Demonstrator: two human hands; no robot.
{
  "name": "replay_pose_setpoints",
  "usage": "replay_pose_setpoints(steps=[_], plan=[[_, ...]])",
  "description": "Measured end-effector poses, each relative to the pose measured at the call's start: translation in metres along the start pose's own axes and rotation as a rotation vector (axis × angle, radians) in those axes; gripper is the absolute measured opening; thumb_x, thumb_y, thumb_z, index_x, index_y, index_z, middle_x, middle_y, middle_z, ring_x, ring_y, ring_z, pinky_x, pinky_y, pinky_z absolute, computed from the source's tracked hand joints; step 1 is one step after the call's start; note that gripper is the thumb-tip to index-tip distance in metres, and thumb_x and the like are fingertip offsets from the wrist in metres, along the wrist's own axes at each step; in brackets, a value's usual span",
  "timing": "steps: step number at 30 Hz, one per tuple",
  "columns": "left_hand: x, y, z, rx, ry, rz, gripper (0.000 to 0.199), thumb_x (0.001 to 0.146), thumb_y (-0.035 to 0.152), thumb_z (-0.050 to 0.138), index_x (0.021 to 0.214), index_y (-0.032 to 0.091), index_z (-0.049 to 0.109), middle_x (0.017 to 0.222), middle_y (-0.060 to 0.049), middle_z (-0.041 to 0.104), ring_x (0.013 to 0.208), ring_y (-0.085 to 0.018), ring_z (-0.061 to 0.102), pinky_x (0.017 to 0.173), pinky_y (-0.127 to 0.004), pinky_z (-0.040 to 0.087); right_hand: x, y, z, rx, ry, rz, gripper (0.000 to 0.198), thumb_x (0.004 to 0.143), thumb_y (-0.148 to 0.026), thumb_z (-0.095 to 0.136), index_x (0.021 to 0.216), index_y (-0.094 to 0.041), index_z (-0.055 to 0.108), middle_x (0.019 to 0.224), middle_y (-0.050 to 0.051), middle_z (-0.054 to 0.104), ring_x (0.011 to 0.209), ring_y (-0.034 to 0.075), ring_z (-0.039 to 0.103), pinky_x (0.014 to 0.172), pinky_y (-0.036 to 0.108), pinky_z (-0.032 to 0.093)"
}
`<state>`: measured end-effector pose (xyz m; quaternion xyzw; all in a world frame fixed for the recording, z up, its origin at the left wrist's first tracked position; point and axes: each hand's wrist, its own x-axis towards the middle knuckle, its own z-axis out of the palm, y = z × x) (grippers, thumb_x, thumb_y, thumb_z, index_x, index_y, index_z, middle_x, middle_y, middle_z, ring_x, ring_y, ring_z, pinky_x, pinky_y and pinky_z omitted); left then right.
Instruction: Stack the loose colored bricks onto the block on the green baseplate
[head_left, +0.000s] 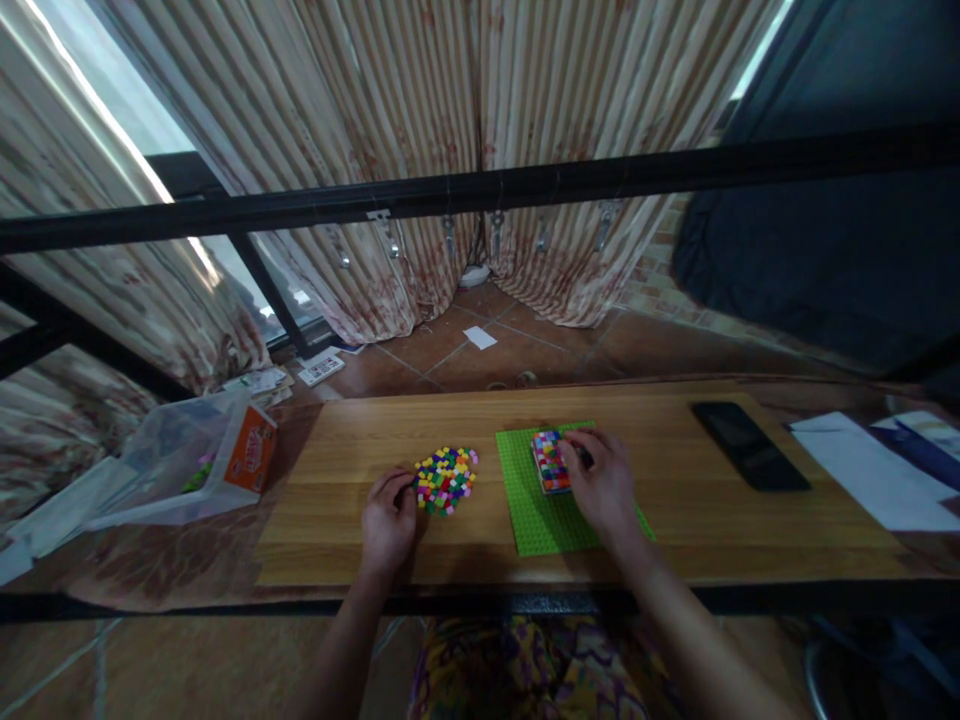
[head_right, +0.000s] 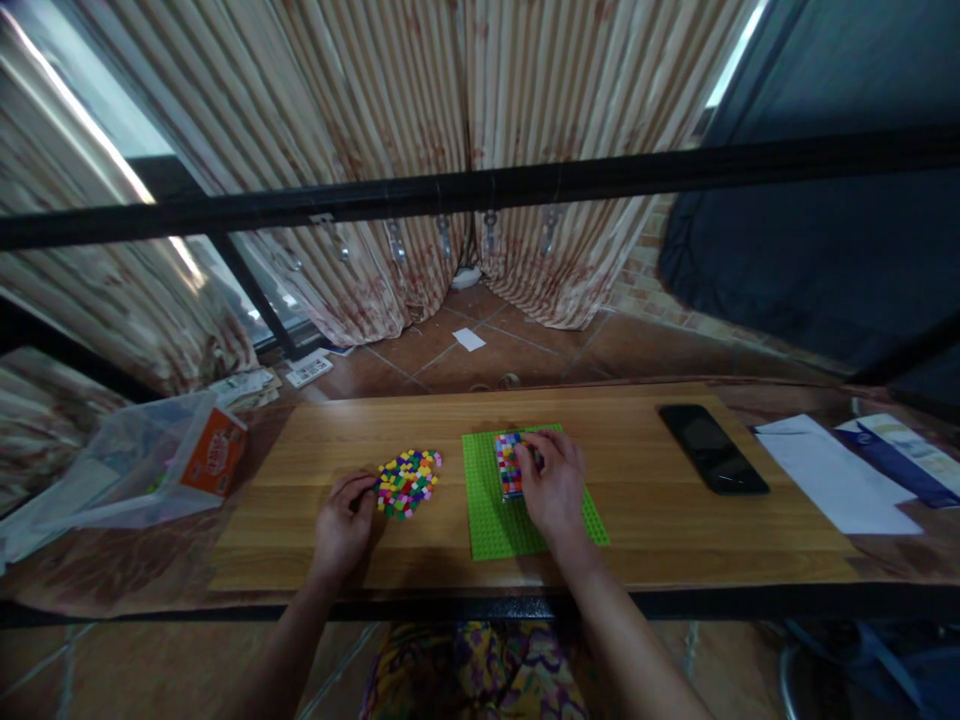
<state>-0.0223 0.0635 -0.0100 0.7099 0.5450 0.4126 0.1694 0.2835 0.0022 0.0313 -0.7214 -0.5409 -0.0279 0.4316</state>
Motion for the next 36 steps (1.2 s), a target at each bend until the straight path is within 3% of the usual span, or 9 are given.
replay_pose_setpoints(steps=[6, 24, 31, 36], plan=[[0.001, 0.001, -0.001, 0.015, -0.008, 0.007, 0.018, 0.08, 0.025, 0.051, 0.087, 0.018, 0.067, 0.102, -0.009, 0.066, 0.099, -0.022, 0.061, 0.092, -0.039, 0.049, 0.007, -0.001, 0.01, -0.14, -0.063, 0.057, 0.039, 0.086, -0.044, 0.049, 0.11, -0.017, 0.064, 0.116, 0.016, 0.057, 0.11, 0.03, 0.047, 0.092, 0.049, 0.037], [-0.001, 0.006, 0.001, 0.016, 0.007, -0.023, 0.018, 0.079, 0.021, 0.051, 0.085, 0.019, 0.067, 0.1, -0.008, 0.066, 0.099, -0.021, 0.061, 0.093, -0.038, 0.049, 0.0, 0.004, 0.018, -0.167, -0.08, 0.036, 0.041, 0.087, -0.047, 0.047, 0.11, -0.018, 0.064, 0.117, 0.016, 0.054, 0.108, 0.03, 0.047, 0.09, 0.047, 0.038], [-0.002, 0.009, 0.001, -0.016, 0.03, -0.018, 0.02, 0.077, 0.017, 0.05, 0.085, 0.02, 0.068, 0.099, -0.007, 0.066, 0.097, -0.02, 0.061, 0.093, -0.038, 0.049, -0.002, -0.02, 0.006, -0.167, -0.023, -0.093, 0.037, 0.09, -0.041, 0.044, 0.111, -0.017, 0.063, 0.121, 0.017, 0.053, 0.109, 0.03, 0.046, 0.092, 0.048, 0.036], [-0.002, 0.011, -0.001, -0.004, 0.02, -0.015, 0.02, 0.078, 0.016, 0.049, 0.086, 0.019, 0.067, 0.099, -0.007, 0.066, 0.096, -0.02, 0.061, 0.092, -0.037, 0.05, -0.011, -0.059, 0.022, 0.009, -0.241, -0.284, 0.031, 0.092, -0.024, 0.039, 0.107, -0.02, 0.066, 0.109, 0.01, 0.061, 0.101, 0.023, 0.051, 0.09, 0.037, 0.04]])
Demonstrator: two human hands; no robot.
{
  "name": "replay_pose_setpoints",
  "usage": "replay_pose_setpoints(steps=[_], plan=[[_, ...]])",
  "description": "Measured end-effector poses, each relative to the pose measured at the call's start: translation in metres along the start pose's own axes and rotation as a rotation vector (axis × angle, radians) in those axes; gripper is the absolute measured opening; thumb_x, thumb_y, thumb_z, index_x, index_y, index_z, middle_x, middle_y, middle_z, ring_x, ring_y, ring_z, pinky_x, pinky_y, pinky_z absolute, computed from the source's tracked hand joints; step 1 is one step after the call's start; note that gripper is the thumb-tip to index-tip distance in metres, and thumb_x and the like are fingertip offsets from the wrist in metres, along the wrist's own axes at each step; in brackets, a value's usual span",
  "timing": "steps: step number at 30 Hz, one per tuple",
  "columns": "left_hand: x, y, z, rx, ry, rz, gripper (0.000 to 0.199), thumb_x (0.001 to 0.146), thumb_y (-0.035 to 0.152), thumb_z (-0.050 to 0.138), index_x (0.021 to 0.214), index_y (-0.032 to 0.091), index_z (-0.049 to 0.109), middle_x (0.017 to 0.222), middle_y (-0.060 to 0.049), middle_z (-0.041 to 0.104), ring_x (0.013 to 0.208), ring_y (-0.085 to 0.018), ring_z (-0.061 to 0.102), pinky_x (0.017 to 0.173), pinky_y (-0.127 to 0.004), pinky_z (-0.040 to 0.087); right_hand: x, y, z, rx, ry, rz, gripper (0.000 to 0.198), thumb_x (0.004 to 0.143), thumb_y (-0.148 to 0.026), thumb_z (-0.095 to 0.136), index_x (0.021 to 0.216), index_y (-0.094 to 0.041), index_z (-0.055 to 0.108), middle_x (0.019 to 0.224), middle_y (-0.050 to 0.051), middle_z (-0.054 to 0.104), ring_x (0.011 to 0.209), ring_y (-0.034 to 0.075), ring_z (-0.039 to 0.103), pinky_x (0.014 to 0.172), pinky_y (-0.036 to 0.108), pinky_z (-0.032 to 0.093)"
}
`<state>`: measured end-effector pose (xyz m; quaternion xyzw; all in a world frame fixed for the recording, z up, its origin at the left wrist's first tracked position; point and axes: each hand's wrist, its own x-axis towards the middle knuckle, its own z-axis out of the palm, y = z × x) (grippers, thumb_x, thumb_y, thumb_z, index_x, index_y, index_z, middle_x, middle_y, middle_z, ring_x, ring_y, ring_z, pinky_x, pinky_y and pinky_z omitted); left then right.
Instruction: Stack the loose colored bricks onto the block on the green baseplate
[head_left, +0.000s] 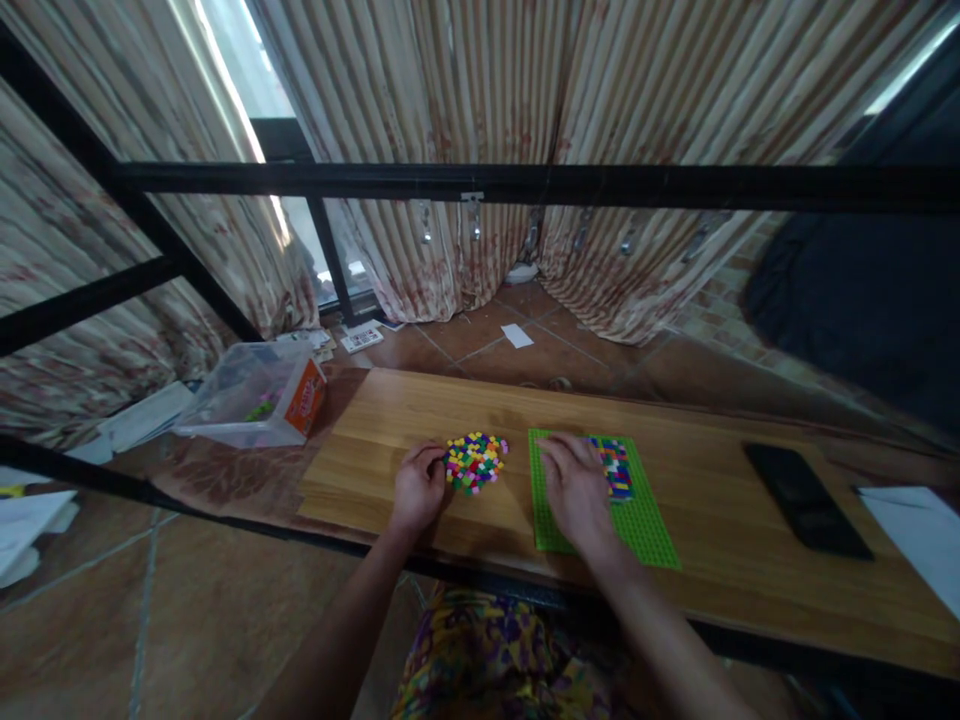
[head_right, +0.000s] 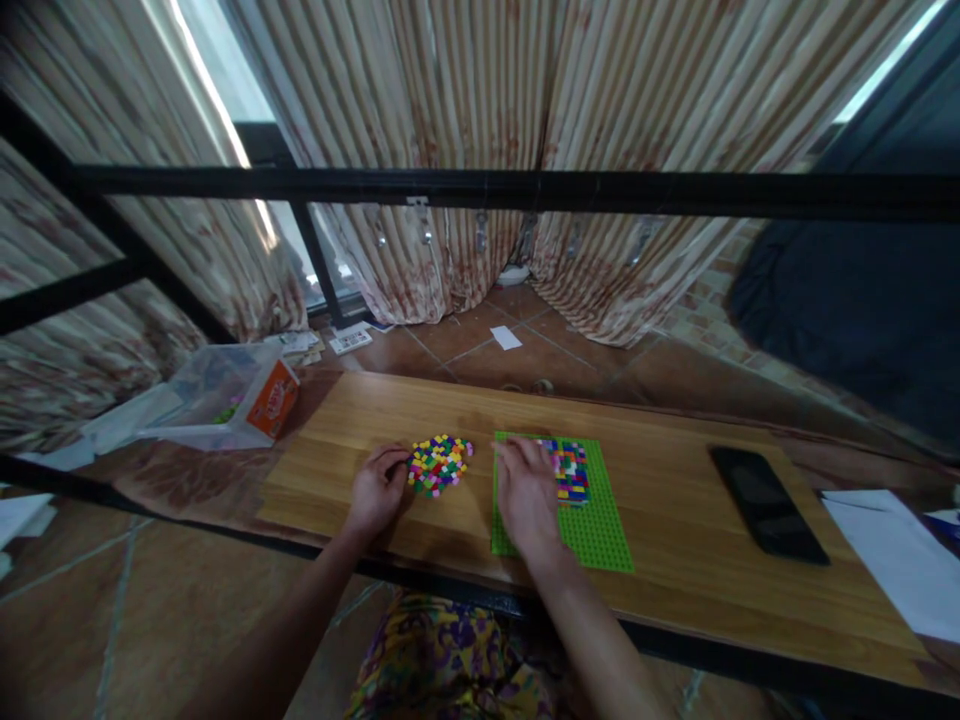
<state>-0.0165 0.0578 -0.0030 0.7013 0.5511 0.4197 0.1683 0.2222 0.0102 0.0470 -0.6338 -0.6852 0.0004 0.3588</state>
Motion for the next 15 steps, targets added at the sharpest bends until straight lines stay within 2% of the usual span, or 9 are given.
replay_pose_setpoints(steps=[4, 9, 15], plan=[[0.0, 0.0, 0.0, 0.009, -0.002, 0.002, 0.02, 0.078, 0.015, 0.049, 0.087, 0.019, 0.067, 0.1, -0.007, 0.066, 0.097, -0.019, 0.061, 0.092, -0.036, 0.049, 0.011, -0.014, 0.03, 0.034, -0.193, -0.064, 0.03, 0.09, -0.017, 0.042, 0.101, -0.023, 0.069, 0.099, 0.006, 0.063, 0.093, 0.021, 0.052, 0.085, 0.032, 0.041], [0.0, 0.001, 0.0, 0.006, -0.003, 0.004, 0.02, 0.078, 0.014, 0.05, 0.087, 0.019, 0.067, 0.1, -0.007, 0.066, 0.097, -0.019, 0.061, 0.093, -0.036, 0.049, 0.032, -0.013, 0.054, -0.036, -0.397, -0.119, 0.029, 0.087, -0.014, 0.046, 0.099, -0.025, 0.071, 0.092, 0.005, 0.063, 0.09, 0.02, 0.05, 0.083, 0.03, 0.038], [0.0, 0.0, 0.0, 0.002, -0.003, 0.0, 0.019, 0.079, 0.015, 0.05, 0.087, 0.018, 0.067, 0.101, -0.008, 0.066, 0.097, -0.019, 0.062, 0.092, -0.036, 0.05, 0.039, -0.009, 0.059, -0.056, -0.467, -0.138, 0.024, 0.086, -0.016, 0.051, 0.098, -0.025, 0.07, 0.097, 0.005, 0.062, 0.094, 0.02, 0.048, 0.083, 0.03, 0.036]])
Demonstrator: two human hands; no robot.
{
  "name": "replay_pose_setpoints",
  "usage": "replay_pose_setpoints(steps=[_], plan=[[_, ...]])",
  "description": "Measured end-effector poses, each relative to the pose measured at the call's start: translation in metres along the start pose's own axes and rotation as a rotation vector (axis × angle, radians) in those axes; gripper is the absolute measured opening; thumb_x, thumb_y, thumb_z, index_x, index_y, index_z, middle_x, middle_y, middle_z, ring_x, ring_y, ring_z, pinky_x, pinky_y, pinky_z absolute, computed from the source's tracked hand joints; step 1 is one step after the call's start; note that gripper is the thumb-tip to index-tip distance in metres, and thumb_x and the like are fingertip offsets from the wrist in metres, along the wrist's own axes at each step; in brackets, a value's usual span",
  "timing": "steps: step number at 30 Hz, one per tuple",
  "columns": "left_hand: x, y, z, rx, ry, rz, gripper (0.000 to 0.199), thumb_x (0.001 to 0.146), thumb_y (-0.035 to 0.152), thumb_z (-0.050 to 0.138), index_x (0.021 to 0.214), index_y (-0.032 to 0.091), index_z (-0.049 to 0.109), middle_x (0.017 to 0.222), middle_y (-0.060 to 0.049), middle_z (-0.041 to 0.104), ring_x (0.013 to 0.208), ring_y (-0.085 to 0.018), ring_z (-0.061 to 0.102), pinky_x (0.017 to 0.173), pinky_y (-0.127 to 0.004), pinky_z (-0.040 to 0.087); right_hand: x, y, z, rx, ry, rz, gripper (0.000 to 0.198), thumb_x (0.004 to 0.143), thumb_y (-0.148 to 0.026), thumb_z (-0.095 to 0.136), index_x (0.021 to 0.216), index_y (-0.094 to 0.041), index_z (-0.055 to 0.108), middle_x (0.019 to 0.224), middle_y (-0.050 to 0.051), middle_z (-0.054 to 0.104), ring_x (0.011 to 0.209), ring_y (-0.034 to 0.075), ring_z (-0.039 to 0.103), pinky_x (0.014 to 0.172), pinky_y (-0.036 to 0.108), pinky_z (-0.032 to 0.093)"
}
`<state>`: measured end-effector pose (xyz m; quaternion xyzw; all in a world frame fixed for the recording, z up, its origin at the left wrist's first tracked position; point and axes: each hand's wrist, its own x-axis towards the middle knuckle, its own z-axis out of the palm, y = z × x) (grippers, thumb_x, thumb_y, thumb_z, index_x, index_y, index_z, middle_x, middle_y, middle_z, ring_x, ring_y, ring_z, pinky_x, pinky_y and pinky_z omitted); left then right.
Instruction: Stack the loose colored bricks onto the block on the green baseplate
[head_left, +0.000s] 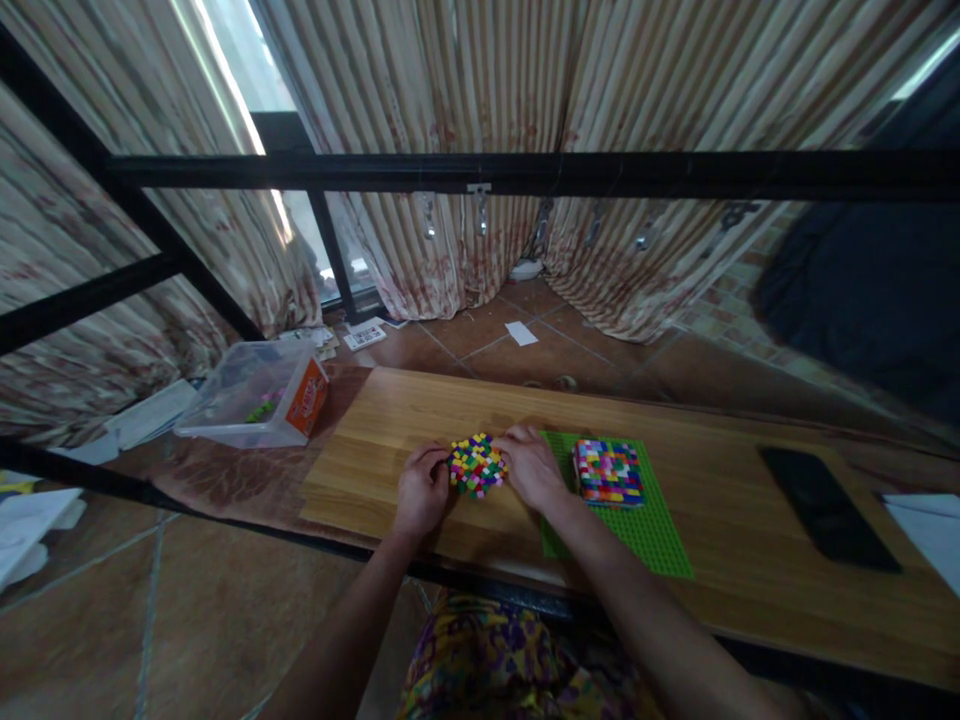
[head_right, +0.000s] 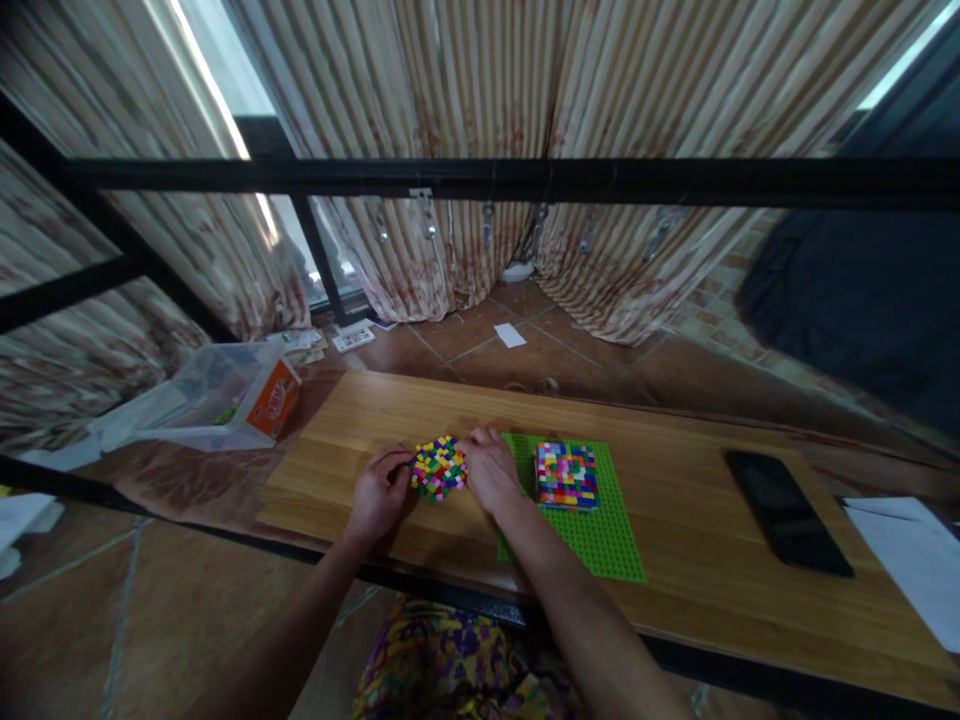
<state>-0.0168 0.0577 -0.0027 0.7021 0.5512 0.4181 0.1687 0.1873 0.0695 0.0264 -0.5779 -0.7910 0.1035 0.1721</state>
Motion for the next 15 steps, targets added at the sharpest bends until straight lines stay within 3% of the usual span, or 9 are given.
replay_pose_setpoints(steps=[15], plan=[[-0.001, -0.003, 0.001, 0.004, 0.018, 0.015, 0.02, 0.08, 0.015, 0.049, 0.087, 0.019, 0.067, 0.099, -0.008, 0.066, 0.096, -0.019, 0.062, 0.091, -0.036, 0.051, -0.009, 0.002, -0.001, -0.008, 0.019, -0.017, 0.01, 0.084, -0.021, 0.059, 0.086, -0.025, 0.068, 0.095, 0.003, 0.061, 0.093, 0.019, 0.05, 0.084, 0.031, 0.038]])
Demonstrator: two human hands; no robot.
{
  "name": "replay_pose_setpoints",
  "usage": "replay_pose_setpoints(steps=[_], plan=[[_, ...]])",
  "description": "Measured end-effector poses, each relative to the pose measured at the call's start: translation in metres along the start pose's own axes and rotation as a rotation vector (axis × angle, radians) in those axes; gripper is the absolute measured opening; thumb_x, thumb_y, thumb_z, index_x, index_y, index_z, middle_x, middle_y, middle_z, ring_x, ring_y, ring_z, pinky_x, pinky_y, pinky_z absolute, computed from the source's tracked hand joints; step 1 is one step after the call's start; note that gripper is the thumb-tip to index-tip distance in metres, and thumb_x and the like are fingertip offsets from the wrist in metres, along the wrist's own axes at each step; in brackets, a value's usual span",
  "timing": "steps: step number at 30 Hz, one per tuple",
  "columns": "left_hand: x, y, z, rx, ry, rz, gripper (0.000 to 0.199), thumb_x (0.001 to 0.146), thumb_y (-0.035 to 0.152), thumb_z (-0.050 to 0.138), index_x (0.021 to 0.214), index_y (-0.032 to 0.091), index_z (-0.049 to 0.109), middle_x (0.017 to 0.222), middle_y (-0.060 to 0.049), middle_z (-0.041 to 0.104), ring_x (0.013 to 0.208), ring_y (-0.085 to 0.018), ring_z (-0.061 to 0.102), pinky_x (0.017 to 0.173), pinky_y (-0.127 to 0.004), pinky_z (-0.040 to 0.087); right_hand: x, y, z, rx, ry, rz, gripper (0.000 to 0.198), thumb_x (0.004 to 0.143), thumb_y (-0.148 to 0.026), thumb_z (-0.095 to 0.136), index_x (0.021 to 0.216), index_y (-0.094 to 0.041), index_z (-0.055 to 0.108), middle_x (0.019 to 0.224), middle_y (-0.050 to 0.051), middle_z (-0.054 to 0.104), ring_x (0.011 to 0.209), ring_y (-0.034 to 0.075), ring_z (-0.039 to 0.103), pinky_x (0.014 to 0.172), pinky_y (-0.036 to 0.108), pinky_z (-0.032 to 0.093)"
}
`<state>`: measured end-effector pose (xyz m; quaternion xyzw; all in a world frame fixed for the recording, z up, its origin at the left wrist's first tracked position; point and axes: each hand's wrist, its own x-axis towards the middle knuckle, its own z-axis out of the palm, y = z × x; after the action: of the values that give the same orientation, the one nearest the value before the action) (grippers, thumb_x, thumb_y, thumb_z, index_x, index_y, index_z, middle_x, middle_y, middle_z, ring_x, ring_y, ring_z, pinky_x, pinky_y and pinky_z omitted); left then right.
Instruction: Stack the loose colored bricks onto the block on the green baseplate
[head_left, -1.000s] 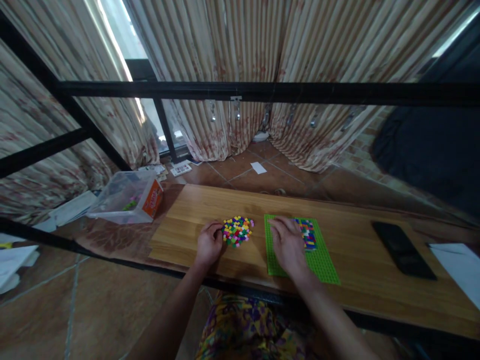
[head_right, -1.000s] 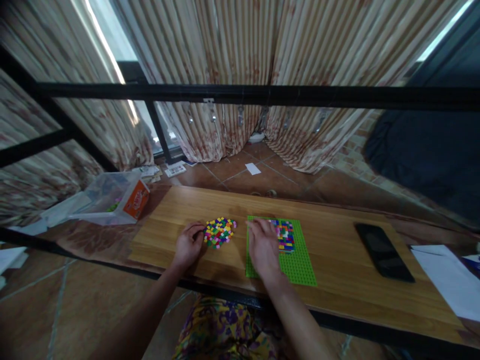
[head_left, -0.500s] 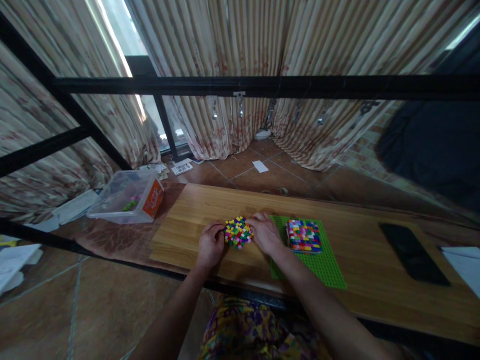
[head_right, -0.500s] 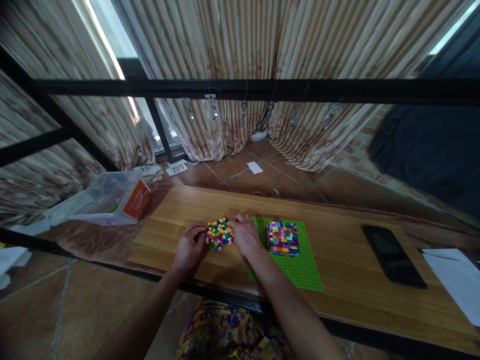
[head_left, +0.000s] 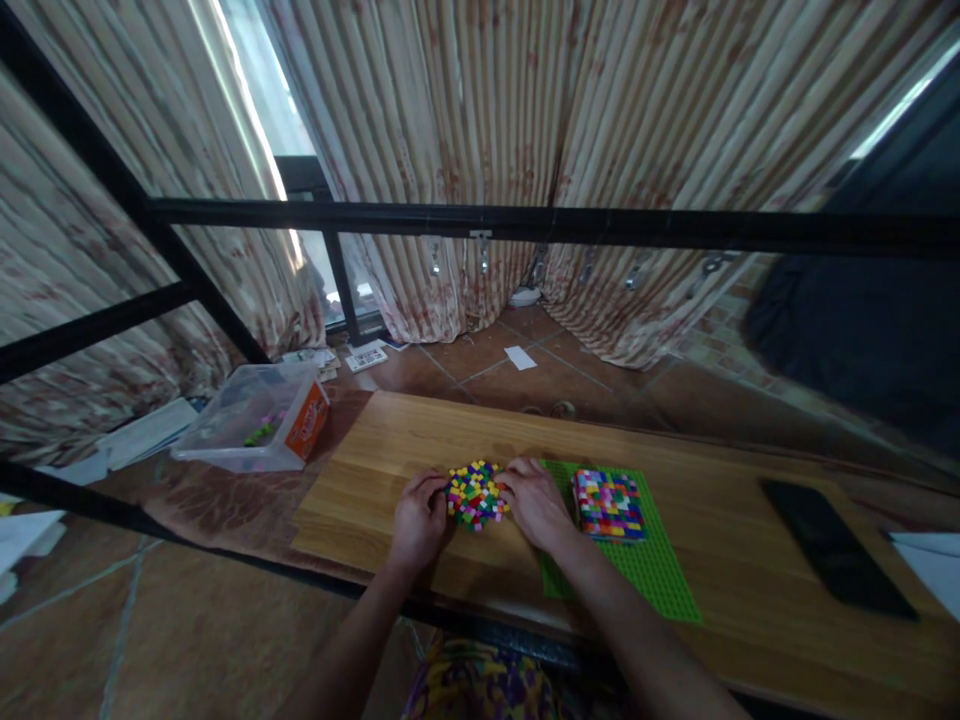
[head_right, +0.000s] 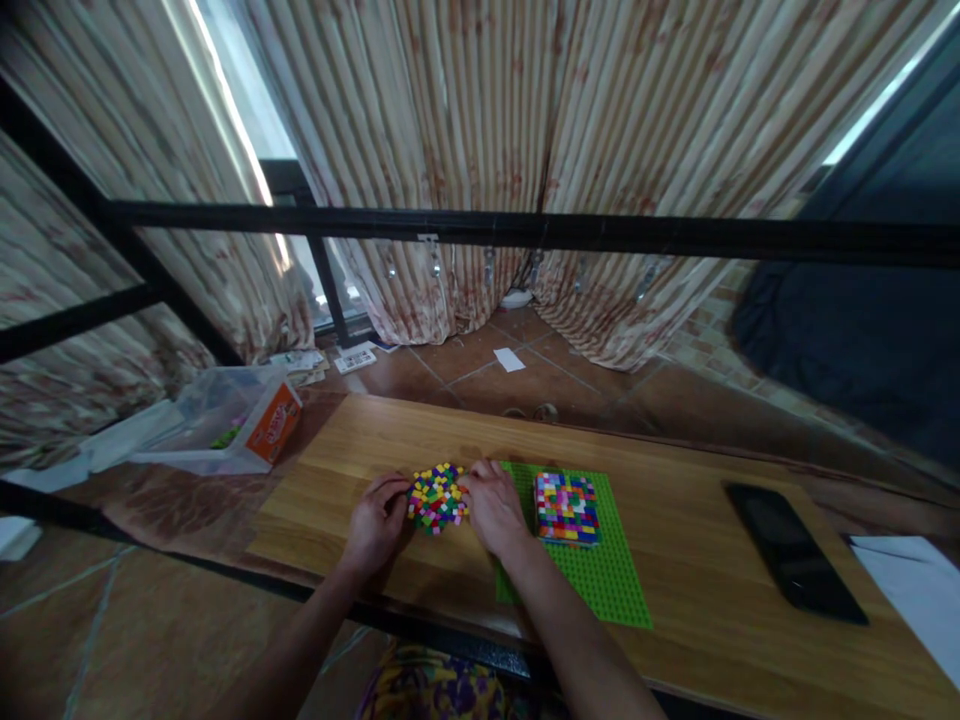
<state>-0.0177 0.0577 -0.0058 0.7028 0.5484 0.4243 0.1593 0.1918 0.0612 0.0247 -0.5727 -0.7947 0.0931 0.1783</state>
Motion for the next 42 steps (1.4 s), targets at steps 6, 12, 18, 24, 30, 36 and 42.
replay_pose_setpoints(steps=[6, 12, 18, 24, 30, 36, 42], plan=[[0.001, -0.003, 0.001, 0.006, 0.007, 0.003, 0.02, 0.08, 0.017, 0.049, 0.086, 0.02, 0.067, 0.098, -0.007, 0.066, 0.096, -0.02, 0.062, 0.09, -0.038, 0.051, -0.012, -0.013, -0.009, 0.07, 0.141, 0.07, 0.013, 0.088, -0.02, 0.05, 0.088, -0.021, 0.063, 0.089, 0.005, 0.063, 0.09, 0.021, 0.054, 0.084, 0.034, 0.041], [0.003, -0.003, -0.001, 0.006, 0.006, 0.028, 0.019, 0.079, 0.019, 0.05, 0.086, 0.019, 0.067, 0.098, -0.007, 0.067, 0.095, -0.02, 0.063, 0.089, -0.037, 0.052, -0.059, -0.028, -0.02, 0.547, 0.281, 0.228, 0.021, 0.09, -0.026, 0.044, 0.102, -0.02, 0.061, 0.096, 0.006, 0.066, 0.086, 0.018, 0.062, 0.078, 0.03, 0.049], [0.003, -0.005, -0.002, 0.029, -0.006, 0.022, 0.018, 0.08, 0.023, 0.051, 0.086, 0.019, 0.068, 0.1, -0.008, 0.066, 0.097, -0.021, 0.062, 0.09, -0.038, 0.051, -0.099, -0.008, -0.035, 0.835, 0.453, 0.47, 0.029, 0.084, -0.04, 0.056, 0.101, -0.02, 0.068, 0.094, 0.007, 0.07, 0.084, 0.02, 0.065, 0.076, 0.033, 0.052], [0.004, -0.007, -0.002, 0.03, -0.006, 0.029, 0.018, 0.08, 0.024, 0.051, 0.086, 0.019, 0.067, 0.099, -0.008, 0.067, 0.096, -0.022, 0.063, 0.09, -0.039, 0.051, -0.109, 0.016, -0.056, 1.261, 0.623, 0.704, 0.033, 0.068, -0.043, 0.073, 0.094, -0.023, 0.072, 0.079, 0.004, 0.071, 0.066, 0.016, 0.063, 0.061, 0.029, 0.054], [0.005, -0.005, -0.003, 0.031, -0.013, 0.017, 0.019, 0.079, 0.025, 0.052, 0.087, 0.019, 0.068, 0.099, -0.008, 0.067, 0.096, -0.023, 0.063, 0.09, -0.04, 0.051, -0.108, 0.021, -0.067, 1.372, 0.682, 0.76, 0.036, 0.059, -0.039, 0.081, 0.088, -0.021, 0.072, 0.075, 0.002, 0.068, 0.061, 0.013, 0.062, 0.058, 0.026, 0.054], [0.005, -0.005, -0.002, 0.033, -0.017, 0.011, 0.02, 0.08, 0.025, 0.051, 0.088, 0.018, 0.068, 0.099, -0.009, 0.067, 0.096, -0.022, 0.063, 0.09, -0.039, 0.051, -0.104, 0.031, -0.057, 1.01, 0.652, 0.649, 0.039, 0.071, -0.048, 0.07, 0.097, -0.02, 0.068, 0.086, 0.006, 0.071, 0.071, 0.019, 0.066, 0.064, 0.033, 0.055], [0.005, -0.005, -0.002, 0.034, -0.019, 0.023, 0.019, 0.08, 0.023, 0.051, 0.087, 0.018, 0.068, 0.099, -0.009, 0.067, 0.095, -0.022, 0.063, 0.09, -0.039, 0.051, -0.09, 0.031, -0.057, 0.357, 0.523, 0.465, 0.032, 0.088, -0.045, 0.049, 0.099, -0.021, 0.067, 0.099, 0.009, 0.07, 0.085, 0.024, 0.066, 0.08, 0.04, 0.05]])
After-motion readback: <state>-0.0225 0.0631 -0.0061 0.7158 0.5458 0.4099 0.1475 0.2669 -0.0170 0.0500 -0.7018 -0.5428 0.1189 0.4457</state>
